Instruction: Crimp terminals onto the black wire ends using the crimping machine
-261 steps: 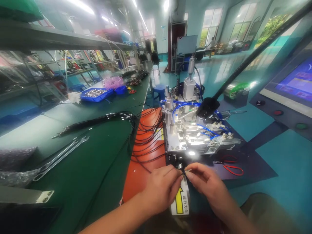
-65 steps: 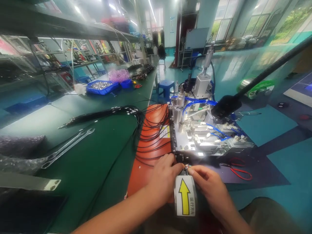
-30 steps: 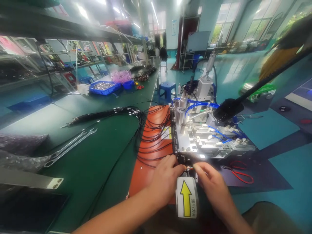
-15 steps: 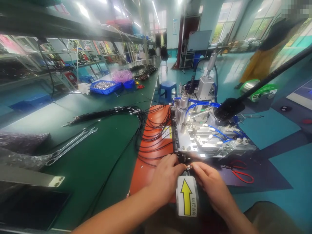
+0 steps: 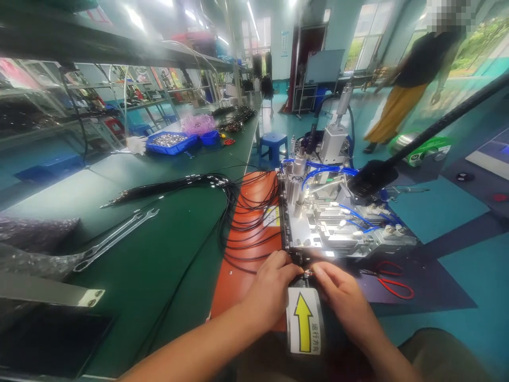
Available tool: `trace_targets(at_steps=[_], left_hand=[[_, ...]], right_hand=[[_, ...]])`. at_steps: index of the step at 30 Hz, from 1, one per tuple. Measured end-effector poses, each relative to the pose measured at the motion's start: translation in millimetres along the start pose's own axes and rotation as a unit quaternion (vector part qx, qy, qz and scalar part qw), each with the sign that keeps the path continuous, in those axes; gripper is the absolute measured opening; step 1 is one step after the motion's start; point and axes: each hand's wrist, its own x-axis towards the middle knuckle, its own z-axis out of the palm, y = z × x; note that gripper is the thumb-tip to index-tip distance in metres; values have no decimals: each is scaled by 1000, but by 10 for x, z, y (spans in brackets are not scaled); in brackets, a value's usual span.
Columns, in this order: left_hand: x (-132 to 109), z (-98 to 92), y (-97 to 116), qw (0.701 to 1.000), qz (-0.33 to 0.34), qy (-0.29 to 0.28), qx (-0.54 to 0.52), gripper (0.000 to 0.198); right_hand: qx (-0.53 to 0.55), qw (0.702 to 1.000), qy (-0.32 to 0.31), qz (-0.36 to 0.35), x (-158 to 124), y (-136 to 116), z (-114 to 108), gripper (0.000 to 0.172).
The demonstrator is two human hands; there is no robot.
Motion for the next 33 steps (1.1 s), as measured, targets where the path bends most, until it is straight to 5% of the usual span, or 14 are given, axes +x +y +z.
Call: trace_targets(at_steps=[20,33], left_hand=[[20,-29,26,1000,8,-6,-3,21],[9,-5,5,1000,6,1,12,22]], right_hand=[[-48,995,41,-80,-14,26,-31,28],[-100,992,68,-48,-3,-38,-11,28]])
